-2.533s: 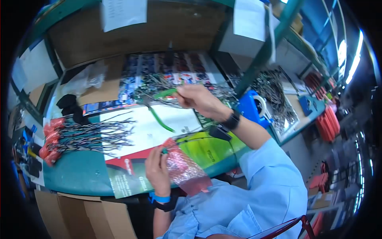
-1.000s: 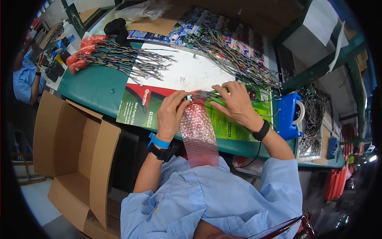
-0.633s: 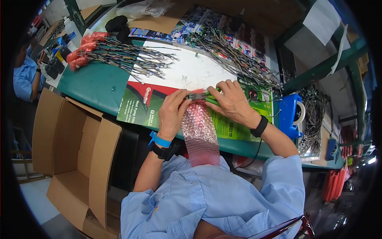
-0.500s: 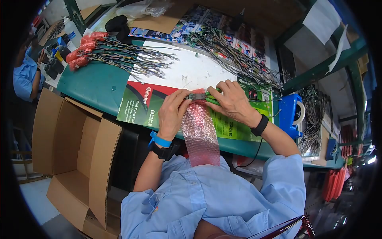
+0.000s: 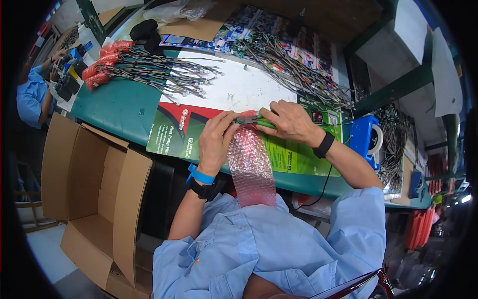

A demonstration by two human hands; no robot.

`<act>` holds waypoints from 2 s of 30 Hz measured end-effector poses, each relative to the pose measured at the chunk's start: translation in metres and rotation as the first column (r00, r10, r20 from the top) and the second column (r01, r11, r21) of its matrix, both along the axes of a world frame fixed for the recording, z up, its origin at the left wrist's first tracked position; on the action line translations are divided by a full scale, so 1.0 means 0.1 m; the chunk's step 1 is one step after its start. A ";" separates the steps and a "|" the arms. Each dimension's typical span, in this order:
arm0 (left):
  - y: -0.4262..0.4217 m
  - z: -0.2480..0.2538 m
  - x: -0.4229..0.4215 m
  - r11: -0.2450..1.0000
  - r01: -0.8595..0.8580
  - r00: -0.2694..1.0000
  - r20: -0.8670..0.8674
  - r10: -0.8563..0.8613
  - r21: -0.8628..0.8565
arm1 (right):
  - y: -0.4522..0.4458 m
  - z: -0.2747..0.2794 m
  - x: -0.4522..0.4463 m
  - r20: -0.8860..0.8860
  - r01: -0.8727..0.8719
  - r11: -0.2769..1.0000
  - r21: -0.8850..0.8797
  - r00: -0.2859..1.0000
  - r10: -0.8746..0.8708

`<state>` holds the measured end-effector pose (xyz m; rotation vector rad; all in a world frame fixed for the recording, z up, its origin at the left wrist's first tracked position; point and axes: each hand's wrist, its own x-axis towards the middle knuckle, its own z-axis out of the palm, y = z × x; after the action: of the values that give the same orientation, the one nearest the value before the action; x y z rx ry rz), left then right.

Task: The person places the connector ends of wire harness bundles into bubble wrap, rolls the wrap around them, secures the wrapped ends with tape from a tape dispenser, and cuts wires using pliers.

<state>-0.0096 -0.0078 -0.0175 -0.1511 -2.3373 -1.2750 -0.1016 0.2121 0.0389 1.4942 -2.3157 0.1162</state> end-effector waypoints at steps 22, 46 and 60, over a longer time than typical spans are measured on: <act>0.00 -0.01 0.00 1.000 -0.022 1.000 -0.015 0.022 0.007 | -0.85 1.22 -0.22 0.169 0.284 0.955 -0.087 0.949 -0.267; -0.03 -0.39 0.05 0.987 -0.026 0.999 -0.032 0.021 -0.158 | -3.35 -0.30 -0.24 0.544 -0.073 0.970 0.233 0.836 -0.068; -0.02 -0.04 0.01 0.999 -0.038 0.998 -0.048 0.040 0.026 | -0.62 0.57 0.11 0.654 0.117 0.993 -0.015 0.752 -0.079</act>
<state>-0.0087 -0.0095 -0.0214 -0.1260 -2.2711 -1.2677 -0.0904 0.1502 0.0955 1.4514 -2.8861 0.7895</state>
